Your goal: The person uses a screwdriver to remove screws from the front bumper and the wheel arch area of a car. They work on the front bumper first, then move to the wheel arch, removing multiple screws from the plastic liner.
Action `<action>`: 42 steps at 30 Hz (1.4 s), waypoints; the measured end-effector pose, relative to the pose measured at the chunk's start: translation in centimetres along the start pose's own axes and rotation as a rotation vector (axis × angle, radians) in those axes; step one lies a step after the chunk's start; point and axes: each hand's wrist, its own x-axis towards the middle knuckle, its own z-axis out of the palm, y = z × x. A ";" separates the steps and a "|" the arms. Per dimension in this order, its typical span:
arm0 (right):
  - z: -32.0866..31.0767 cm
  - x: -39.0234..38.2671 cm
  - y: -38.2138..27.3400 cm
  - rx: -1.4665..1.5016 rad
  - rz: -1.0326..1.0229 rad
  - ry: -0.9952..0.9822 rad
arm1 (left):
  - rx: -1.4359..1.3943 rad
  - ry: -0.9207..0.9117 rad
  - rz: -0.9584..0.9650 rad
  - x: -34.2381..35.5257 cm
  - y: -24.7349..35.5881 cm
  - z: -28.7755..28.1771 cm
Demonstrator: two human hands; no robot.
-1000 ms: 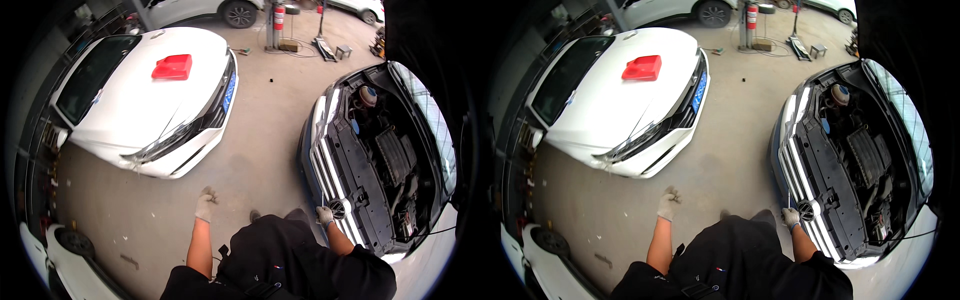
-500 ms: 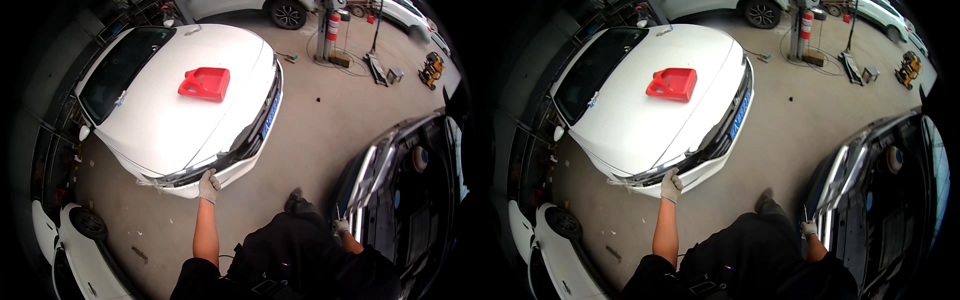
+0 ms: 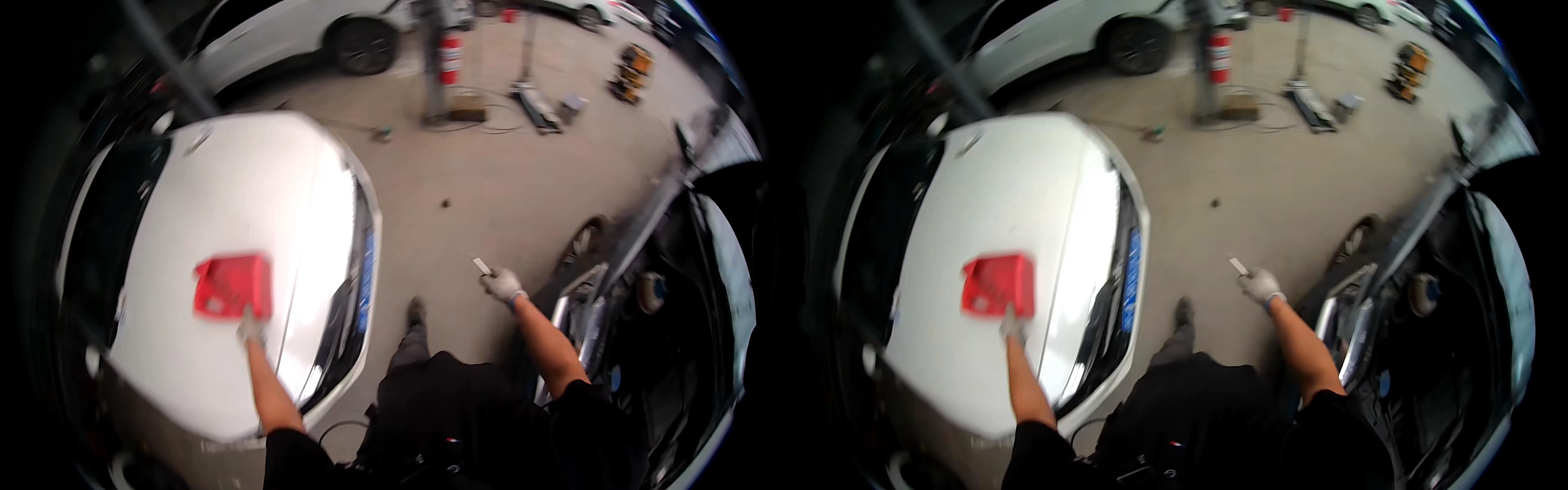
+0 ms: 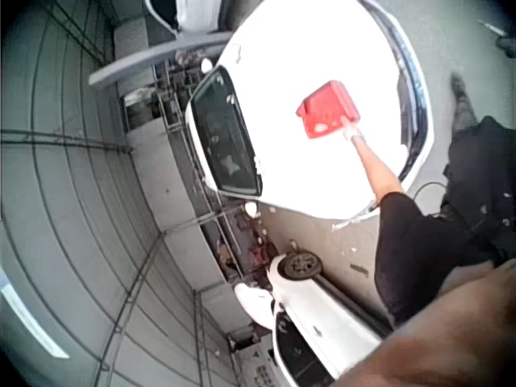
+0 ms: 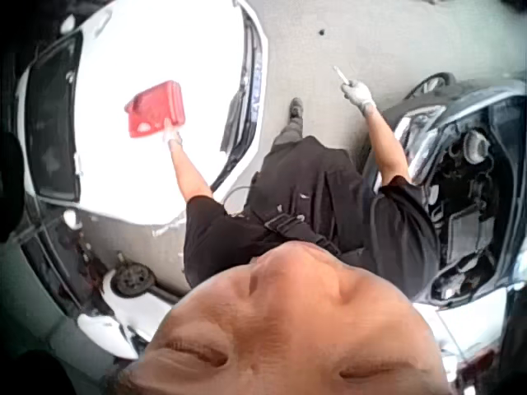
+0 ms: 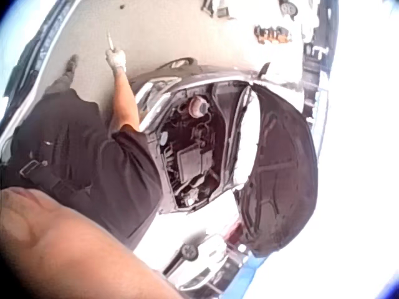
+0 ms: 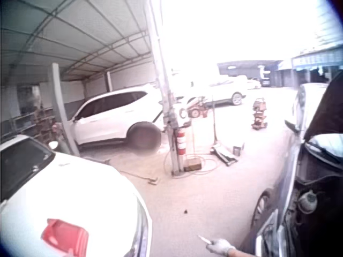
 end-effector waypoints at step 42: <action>-31.2 40.7 20.3 0.734 1.367 1.174 | 0.646 -1.027 1.753 -50.3 57.3 127.8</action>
